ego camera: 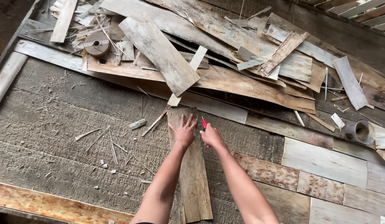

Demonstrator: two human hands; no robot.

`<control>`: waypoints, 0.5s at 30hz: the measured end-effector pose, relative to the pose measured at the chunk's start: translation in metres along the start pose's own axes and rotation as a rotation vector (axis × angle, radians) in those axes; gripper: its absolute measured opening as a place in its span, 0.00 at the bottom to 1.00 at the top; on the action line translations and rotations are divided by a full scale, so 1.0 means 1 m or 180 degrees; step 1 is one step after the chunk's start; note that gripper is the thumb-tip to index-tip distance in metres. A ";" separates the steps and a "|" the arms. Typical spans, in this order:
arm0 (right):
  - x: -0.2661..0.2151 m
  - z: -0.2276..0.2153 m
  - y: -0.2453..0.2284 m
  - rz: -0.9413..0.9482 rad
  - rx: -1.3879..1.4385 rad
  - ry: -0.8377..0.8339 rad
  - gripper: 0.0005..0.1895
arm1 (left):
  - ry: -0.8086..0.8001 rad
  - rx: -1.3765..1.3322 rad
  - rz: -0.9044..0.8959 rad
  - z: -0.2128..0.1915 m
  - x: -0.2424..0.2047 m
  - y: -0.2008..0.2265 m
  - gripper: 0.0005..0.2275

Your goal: The person uses a red utility knife to scrape the surface of a wooden plank on a workbench. They repeatedly scrape along the length of the plank, flip it over, and continue scraping the other side. The person then places the plank onto a nearby surface with other wood pieces.

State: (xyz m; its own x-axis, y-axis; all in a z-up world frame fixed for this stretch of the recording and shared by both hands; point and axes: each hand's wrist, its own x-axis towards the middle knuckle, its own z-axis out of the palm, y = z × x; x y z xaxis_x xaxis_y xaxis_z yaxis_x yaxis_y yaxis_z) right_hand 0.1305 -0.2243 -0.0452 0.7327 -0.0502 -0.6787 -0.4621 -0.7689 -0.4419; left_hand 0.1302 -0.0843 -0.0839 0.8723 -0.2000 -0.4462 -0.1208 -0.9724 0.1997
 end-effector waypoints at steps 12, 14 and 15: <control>-0.035 -0.022 -0.060 -0.0136 -0.0345 0.0141 0.28 | 0.0047 -0.0108 0.0025 0.016 0.000 -0.006 0.41; -0.027 -0.020 -0.057 -0.0129 -0.0363 0.0154 0.29 | 0.0027 -0.0113 -0.0016 0.018 0.000 -0.003 0.41; -0.023 -0.019 -0.057 -0.0137 -0.0378 0.0173 0.31 | 0.0021 -0.0110 -0.0062 0.018 0.000 -0.001 0.40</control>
